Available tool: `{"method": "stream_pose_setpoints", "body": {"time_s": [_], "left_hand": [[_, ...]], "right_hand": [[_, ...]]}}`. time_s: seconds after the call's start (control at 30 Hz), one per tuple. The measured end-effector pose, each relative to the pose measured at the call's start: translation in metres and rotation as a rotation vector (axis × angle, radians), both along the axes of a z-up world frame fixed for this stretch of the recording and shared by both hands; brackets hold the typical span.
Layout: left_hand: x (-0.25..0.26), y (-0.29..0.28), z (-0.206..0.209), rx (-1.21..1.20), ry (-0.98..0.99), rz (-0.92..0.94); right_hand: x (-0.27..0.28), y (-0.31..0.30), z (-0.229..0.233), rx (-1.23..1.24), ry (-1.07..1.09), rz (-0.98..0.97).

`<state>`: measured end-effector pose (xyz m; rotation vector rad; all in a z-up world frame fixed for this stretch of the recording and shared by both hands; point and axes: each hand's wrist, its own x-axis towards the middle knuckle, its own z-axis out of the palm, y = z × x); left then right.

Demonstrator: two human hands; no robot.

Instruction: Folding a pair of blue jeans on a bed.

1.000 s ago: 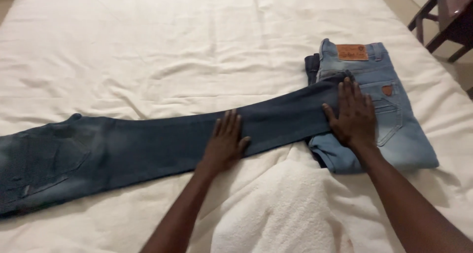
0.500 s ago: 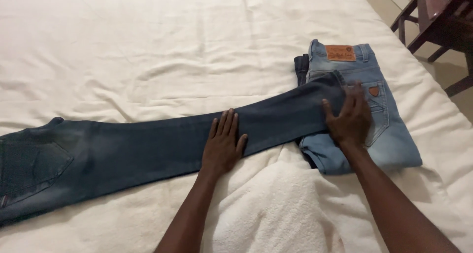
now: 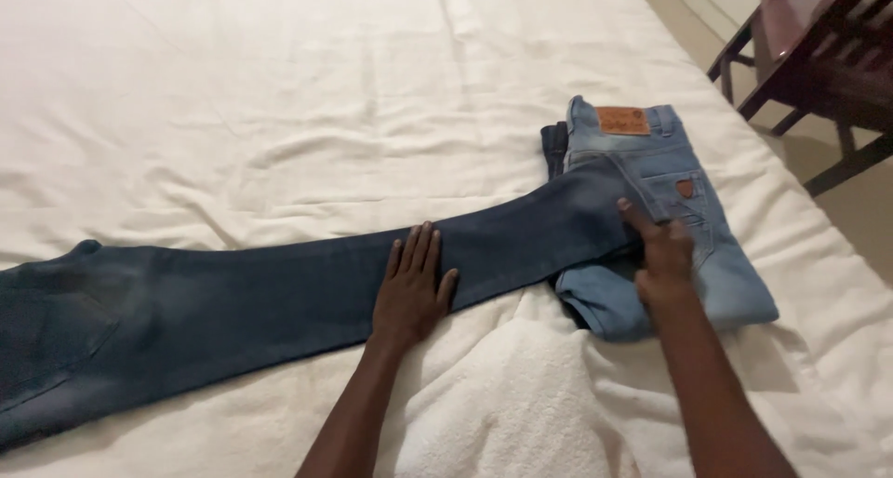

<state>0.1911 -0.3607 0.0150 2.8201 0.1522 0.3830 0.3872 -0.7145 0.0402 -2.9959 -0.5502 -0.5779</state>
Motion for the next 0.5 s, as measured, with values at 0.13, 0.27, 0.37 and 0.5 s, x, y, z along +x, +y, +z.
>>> {"method": "stream_pose_setpoints", "body": {"time_s": [0.13, 0.27, 0.37, 0.5], "left_hand": [[0.008, 0.006, -0.011, -0.010, 0.006, -0.005], [0.028, 0.031, -0.013, -0.495, 0.062, -0.028], [0.002, 0.063, 0.049, -1.339, 0.128, -0.016], [-0.039, 0.136, 0.070, -2.036, 0.021, -0.045]], "right_hand": [[-0.019, 0.065, 0.040, 1.742, 0.535, -0.254], [-0.081, 0.162, 0.106, 1.676, 0.256, -0.088], [-0.136, 0.238, 0.114, 1.380, 0.126, 0.207], [-0.194, 0.308, 0.079, 0.634, 0.027, 0.742]]}}
